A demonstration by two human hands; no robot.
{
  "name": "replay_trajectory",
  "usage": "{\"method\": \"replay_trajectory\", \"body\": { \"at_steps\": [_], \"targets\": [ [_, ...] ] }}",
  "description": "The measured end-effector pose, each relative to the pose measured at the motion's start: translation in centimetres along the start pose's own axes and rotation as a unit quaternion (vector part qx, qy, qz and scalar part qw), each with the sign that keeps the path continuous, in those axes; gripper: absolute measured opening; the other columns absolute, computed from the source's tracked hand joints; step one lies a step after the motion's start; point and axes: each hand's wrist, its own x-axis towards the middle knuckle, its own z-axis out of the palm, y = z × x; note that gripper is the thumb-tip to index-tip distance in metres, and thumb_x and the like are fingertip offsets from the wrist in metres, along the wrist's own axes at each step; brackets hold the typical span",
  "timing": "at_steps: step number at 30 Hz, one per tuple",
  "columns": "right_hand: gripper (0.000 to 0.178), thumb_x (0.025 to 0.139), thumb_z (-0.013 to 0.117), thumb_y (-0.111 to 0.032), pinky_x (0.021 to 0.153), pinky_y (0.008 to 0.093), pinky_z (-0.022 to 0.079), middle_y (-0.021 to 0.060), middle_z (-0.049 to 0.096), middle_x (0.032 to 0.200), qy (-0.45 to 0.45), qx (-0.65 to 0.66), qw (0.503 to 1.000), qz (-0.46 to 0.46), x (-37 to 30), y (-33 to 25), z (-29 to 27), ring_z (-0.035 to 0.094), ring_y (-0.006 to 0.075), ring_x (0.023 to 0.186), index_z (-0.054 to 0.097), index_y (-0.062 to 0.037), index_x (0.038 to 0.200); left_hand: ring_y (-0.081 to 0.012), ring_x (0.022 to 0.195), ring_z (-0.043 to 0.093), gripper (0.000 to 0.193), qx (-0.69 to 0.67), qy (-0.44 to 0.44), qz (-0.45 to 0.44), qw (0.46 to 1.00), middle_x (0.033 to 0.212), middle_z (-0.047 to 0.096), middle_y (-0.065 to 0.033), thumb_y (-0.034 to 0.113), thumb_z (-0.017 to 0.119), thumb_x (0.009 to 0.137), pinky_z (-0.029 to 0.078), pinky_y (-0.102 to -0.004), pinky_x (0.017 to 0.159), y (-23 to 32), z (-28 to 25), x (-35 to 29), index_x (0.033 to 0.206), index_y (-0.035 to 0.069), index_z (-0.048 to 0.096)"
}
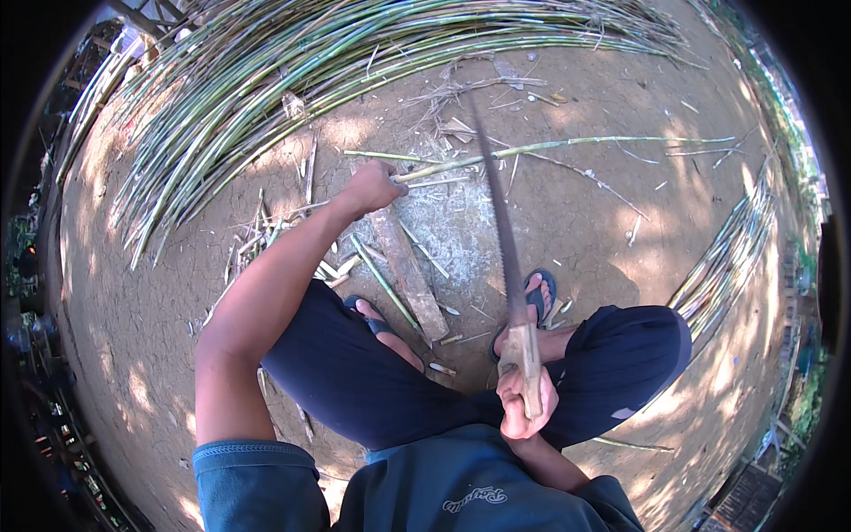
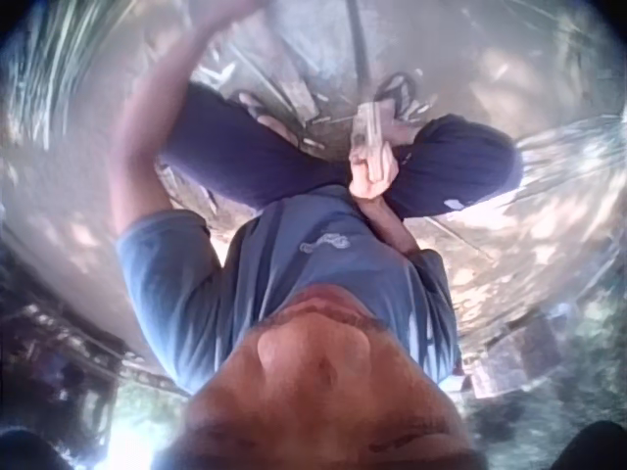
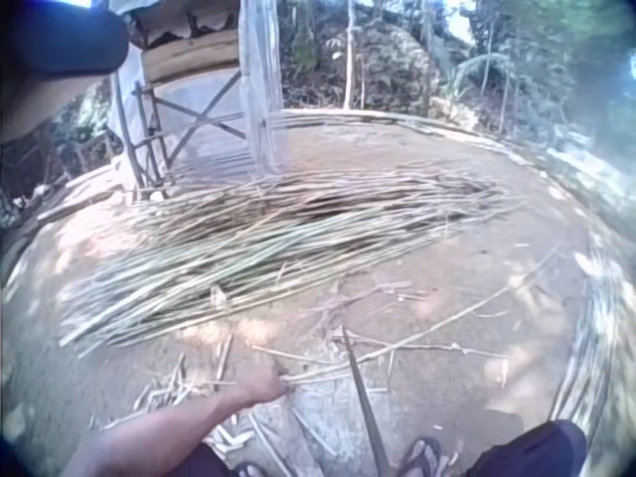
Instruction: The person sits on the ground and uses a large knife to chop long bamboo stalks into smaller pieces. They repeatedly pick up stalks, position them on a wooden block, and strike them with the knife to cut them into uniform lengths.
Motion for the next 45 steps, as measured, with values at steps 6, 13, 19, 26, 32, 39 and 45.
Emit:
{"method": "replay_trajectory", "body": {
  "at_steps": [6, 13, 19, 26, 32, 39, 45],
  "targets": [
    [0.037, 0.086, 0.067, -0.012, 0.061, 0.0389, 0.045, 0.0146, 0.061, 0.079, -0.072, 0.088, 0.987, 0.112, 2.5, 0.3, 2.7, 0.057, 0.0253, 0.063, 0.051, 0.0054, 0.114, -0.0314, 0.082, 0.067, 0.041, 0.011, 0.017, 0.044, 0.999, 0.088, 0.069, -0.0191, 0.023, 0.072, 0.074, 0.052, -0.0395, 0.077, -0.4, 0.5, -1.3, 0.11, 0.004, 0.069],
    [0.039, 0.091, 0.068, -0.018, 0.063, 0.0331, 0.047, 0.0088, 0.06, 0.071, -0.22, 0.145, 0.916, 0.302, 4.2, -0.3, 4.3, 0.055, 0.0167, 0.058, 0.048, 0.0053, 0.115, -0.033, 0.078, 0.068, 0.029, 0.068, 0.036, 0.026, 0.997, 0.085, 0.07, -0.0213, 0.027, 0.071, 0.079, 0.054, -0.0403, 0.075, -0.9, 0.2, -1.7, 0.095, 0.003, 0.073],
    [0.034, 0.09, 0.069, -0.019, 0.059, 0.0324, 0.046, 0.0081, 0.058, 0.068, -0.175, 0.119, 0.947, 0.24, 5.0, -1.1, 4.3, 0.055, 0.0174, 0.06, 0.053, 0.0049, 0.108, -0.0365, 0.084, 0.068, 0.033, 0.073, -0.027, -0.055, 0.995, 0.088, 0.069, -0.0226, 0.031, 0.065, 0.08, 0.054, -0.042, 0.081, -0.6, -0.5, -0.9, 0.087, -0.001, 0.071],
    [0.042, 0.087, 0.073, -0.019, 0.063, 0.0375, 0.046, 0.0162, 0.061, 0.08, -0.265, 0.113, 0.89, 0.353, 5.2, -1.6, 3.5, 0.058, 0.0261, 0.069, 0.052, 0.005, 0.113, -0.0387, 0.084, 0.068, 0.025, 0.137, 0.094, 0.017, 0.986, 0.09, 0.069, -0.0229, 0.022, 0.062, 0.08, 0.054, -0.0471, 0.08, -0.1, 1.3, -0.9, 0.091, 0.003, 0.072],
    [0.037, 0.086, 0.074, -0.018, 0.066, 0.0403, 0.046, 0.0174, 0.061, 0.087, -0.186, 0.08, 0.948, 0.246, 4.3, -2.1, 2.7, 0.059, 0.0296, 0.072, 0.055, 0.0036, 0.109, -0.0398, 0.083, 0.068, 0.024, 0.137, 0.113, -0.01, 0.984, 0.087, 0.068, -0.0253, 0.015, 0.056, 0.079, 0.055, -0.0453, 0.078, 1.5, 0.8, -1.7, 0.087, -0.002, 0.071],
    [0.037, 0.085, 0.075, -0.017, 0.065, 0.0395, 0.046, 0.0166, 0.061, 0.084, -0.196, 0.111, 0.939, 0.259, 4.8, -1.8, 3.0, 0.059, 0.0292, 0.069, 0.056, 0.0031, 0.11, -0.0391, 0.081, 0.069, 0.024, 0.123, 0.131, -0.041, 0.983, 0.083, 0.069, -0.0254, 0.017, 0.056, 0.081, 0.056, -0.0456, 0.076, 3.3, 0.7, -3.0, 0.085, 0.0, 0.073],
    [0.021, 0.091, 0.067, -0.019, 0.053, 0.0337, 0.041, 0.0105, 0.052, 0.06, -0.163, 0.153, 0.933, 0.282, 5.7, -2.0, 3.5, 0.05, 0.023, 0.051, 0.059, -0.0002, 0.085, -0.0403, 0.082, 0.068, 0.03, 0.13, 0.124, -0.066, 0.982, 0.085, 0.068, -0.0262, 0.026, 0.059, 0.082, 0.055, -0.0482, 0.076, 3.2, 1.0, -3.0, 0.087, -0.001, 0.072]
  ]
}}
